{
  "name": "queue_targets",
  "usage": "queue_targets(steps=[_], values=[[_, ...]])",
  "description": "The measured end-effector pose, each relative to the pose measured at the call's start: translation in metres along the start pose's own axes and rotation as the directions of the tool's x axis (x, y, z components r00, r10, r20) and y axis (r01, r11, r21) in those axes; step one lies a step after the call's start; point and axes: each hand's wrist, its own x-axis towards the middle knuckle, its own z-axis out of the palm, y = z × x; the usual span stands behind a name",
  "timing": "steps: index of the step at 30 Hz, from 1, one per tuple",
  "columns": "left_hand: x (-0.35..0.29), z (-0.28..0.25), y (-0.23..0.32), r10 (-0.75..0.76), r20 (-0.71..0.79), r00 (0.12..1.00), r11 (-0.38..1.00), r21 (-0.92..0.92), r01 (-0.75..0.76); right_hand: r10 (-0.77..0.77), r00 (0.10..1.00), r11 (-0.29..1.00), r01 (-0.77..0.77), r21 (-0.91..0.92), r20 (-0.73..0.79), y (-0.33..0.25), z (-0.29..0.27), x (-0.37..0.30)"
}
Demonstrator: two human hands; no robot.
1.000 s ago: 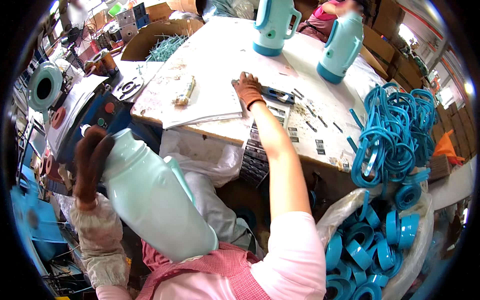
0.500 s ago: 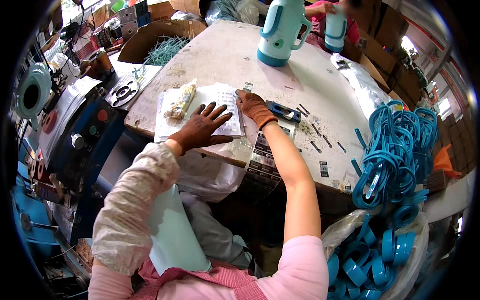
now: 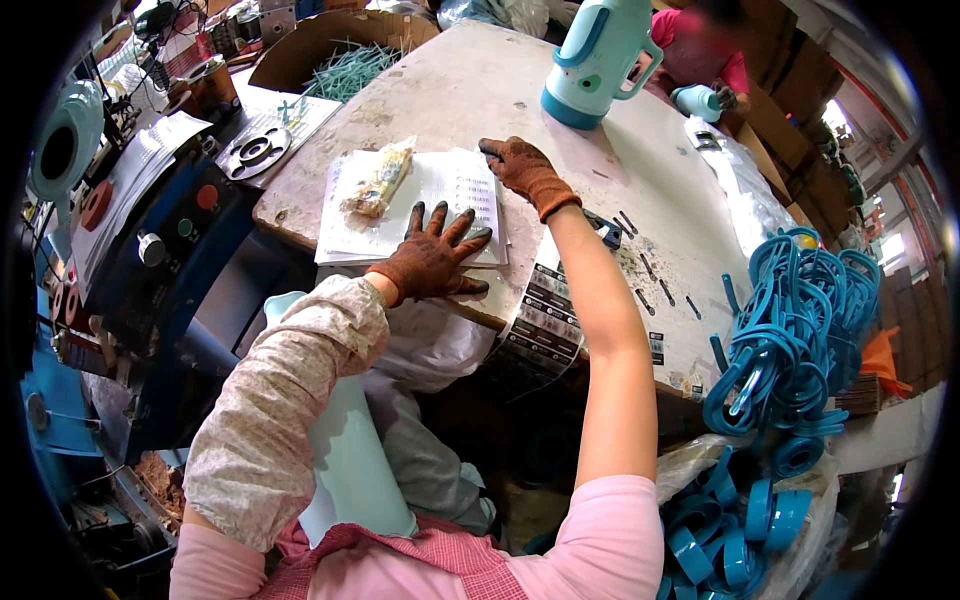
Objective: The person assembles light blue kettles by screwing on the lids and attaching blue plastic handles. They work at a cluttered table in a workshop, handling the kettle bodies and components one at a time. The person repeatedly picks up a kettle, secures the lid, and snaps a handle into place before moving to the next unit.
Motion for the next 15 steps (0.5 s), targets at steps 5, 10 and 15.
queue_targets(steps=[5,10,15], values=[[-0.014,-0.029,-0.052,0.065,-0.198,0.978,0.998,-0.009,-0.068,-0.053,0.972,0.996,0.069,0.063,-0.231,-0.029,-0.008,-0.031],[-0.042,-0.024,-0.101,-0.303,-0.164,0.939,0.951,0.009,0.308,-0.108,0.945,0.936,0.201,0.288,-0.310,-0.056,0.010,-0.062],[-0.039,0.000,-0.088,-0.379,-0.256,0.889,0.902,0.115,0.417,-0.092,0.943,0.934,0.193,0.301,-0.320,-0.072,0.016,-0.078]])
